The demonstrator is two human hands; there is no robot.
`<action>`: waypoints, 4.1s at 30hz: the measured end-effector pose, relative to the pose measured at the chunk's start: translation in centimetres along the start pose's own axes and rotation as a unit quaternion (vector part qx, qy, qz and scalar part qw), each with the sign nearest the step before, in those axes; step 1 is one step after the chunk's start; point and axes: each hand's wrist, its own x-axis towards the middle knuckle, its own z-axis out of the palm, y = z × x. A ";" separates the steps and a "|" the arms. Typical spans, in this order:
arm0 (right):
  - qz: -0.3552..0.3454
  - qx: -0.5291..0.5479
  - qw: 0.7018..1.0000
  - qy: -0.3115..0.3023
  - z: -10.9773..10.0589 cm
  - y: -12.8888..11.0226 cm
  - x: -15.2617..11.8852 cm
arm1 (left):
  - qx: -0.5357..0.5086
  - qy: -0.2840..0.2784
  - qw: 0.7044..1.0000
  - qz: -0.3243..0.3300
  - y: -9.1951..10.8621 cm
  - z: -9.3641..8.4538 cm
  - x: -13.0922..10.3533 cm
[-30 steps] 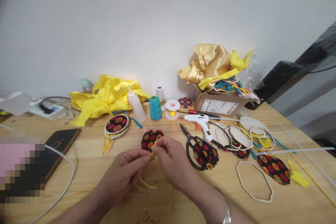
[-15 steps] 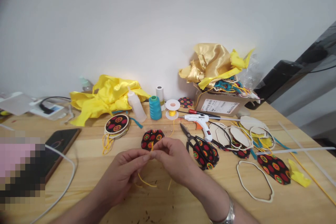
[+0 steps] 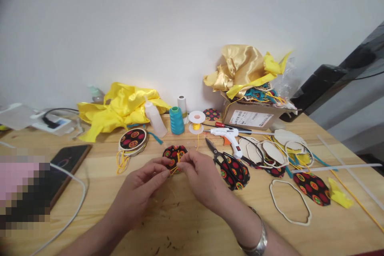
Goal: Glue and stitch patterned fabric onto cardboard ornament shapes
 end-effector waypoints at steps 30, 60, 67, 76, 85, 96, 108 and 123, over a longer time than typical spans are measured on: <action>0.047 0.125 0.990 -0.044 1.1 0.4 -0.3 | -0.075 -0.096 0.992 -0.028 -0.4 0.5 -0.6; 0.040 0.103 0.992 -0.058 0.8 0.1 -0.2 | -0.132 -0.060 0.982 -0.124 -0.9 0.1 0.1; -0.001 -0.052 0.997 -0.060 -0.2 -0.1 -0.3 | -0.131 -0.023 0.984 -0.118 -1.1 -0.1 0.3; -0.046 -0.166 0.983 0.068 0.4 -0.2 -1.0 | -0.125 -0.008 0.985 -0.119 -1.3 0.0 0.5; -0.363 -0.328 0.872 -0.030 1.9 -0.4 -2.3 | -0.228 -0.014 0.960 -0.163 -1.2 0.2 0.3; -0.293 -0.174 0.939 -0.041 0.9 -1.0 -2.2 | -0.245 -0.006 0.955 -0.168 -1.2 0.2 0.4; 0.053 0.173 0.981 -0.070 1.8 0.3 -0.5 | -0.161 -0.052 0.978 -0.121 -0.9 0.4 0.0; 0.032 0.053 0.997 -0.036 1.0 -0.1 -0.2 | -0.096 -0.064 0.985 -0.128 -0.5 0.4 -0.2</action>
